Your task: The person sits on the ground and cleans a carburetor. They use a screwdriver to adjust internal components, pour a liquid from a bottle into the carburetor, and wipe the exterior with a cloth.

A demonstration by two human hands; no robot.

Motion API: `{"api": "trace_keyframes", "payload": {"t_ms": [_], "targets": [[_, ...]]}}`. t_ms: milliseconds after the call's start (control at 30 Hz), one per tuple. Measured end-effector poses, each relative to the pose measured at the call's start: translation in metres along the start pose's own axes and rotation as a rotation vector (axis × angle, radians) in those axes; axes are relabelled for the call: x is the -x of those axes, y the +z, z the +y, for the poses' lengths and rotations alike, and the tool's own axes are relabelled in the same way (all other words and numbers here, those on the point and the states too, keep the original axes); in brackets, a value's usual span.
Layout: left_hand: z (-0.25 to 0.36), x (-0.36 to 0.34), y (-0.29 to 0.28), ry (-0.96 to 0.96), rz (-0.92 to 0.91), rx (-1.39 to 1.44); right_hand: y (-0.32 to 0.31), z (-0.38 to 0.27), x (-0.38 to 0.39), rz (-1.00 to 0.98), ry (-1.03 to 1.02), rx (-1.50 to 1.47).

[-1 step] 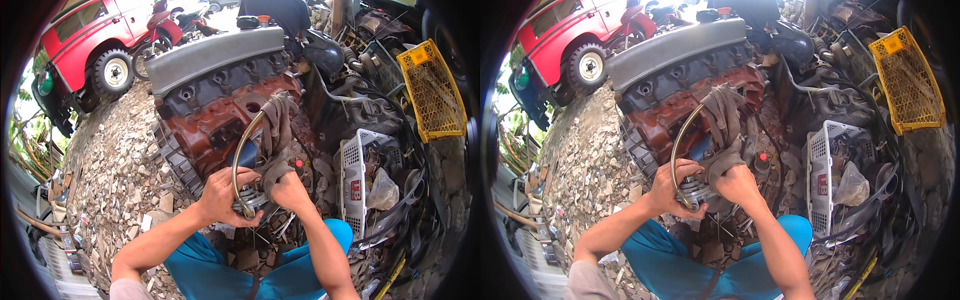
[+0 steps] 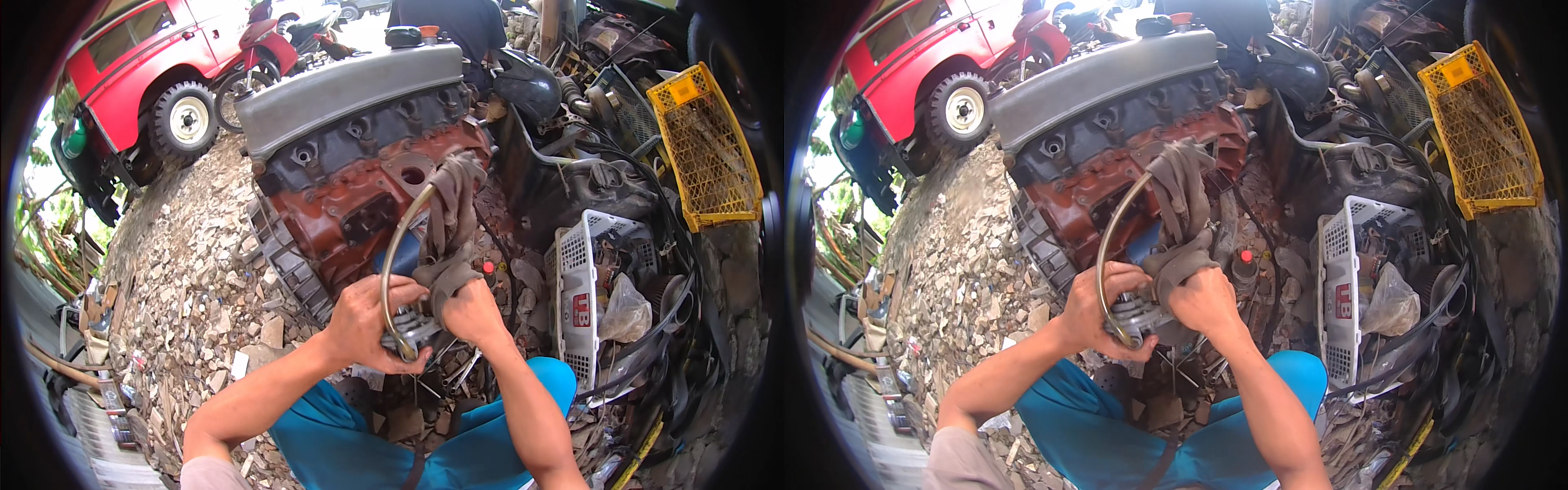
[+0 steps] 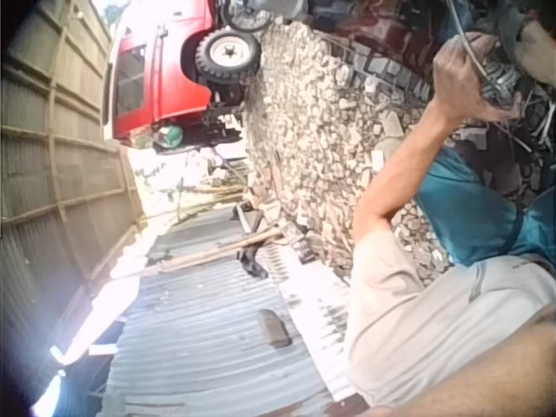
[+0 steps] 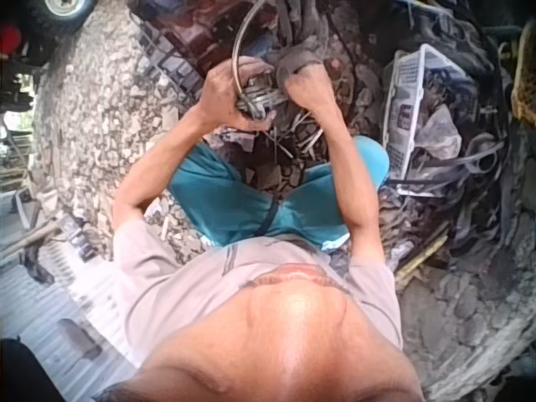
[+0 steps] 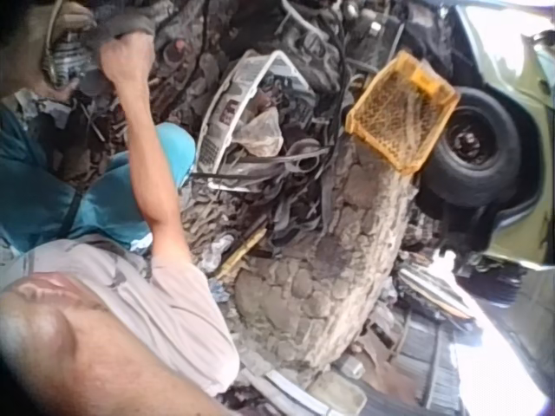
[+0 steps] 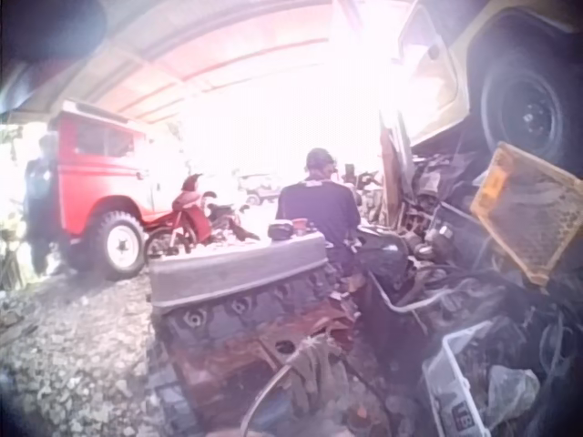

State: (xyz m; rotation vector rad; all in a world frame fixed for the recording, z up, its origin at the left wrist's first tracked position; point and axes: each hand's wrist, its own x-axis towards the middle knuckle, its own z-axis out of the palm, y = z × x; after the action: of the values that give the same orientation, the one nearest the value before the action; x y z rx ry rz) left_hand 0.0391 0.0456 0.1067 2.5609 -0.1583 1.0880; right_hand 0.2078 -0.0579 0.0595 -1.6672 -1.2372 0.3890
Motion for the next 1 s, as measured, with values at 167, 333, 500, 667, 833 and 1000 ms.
{"api": "trace_keyframes", "payload": {"t_ms": [167,333,500,667,833,1000], "targets": [[0.008,-0.003,-0.001,0.035,-0.073,-0.057,-0.009,-0.015,0.002,0.1,-0.011,0.092],[0.01,-0.011,-0.001,0.049,0.014,-0.03,-0.021,-0.01,0.001,0.23,-0.083,0.014],[0.007,-0.004,-0.001,-0.12,0.132,0.118,-0.04,-0.018,-0.005,0.43,0.111,-0.824],[0.004,0.0,-0.005,-0.317,0.167,0.33,-0.062,-0.015,-0.004,0.431,-0.125,-0.797],[0.001,0.006,-0.01,-0.242,0.121,0.324,-0.05,-0.022,0.002,0.581,-0.307,-0.428],[0.002,0.01,-0.015,-0.106,0.056,0.252,-0.049,-0.021,0.018,0.362,-0.52,-0.085]]}}
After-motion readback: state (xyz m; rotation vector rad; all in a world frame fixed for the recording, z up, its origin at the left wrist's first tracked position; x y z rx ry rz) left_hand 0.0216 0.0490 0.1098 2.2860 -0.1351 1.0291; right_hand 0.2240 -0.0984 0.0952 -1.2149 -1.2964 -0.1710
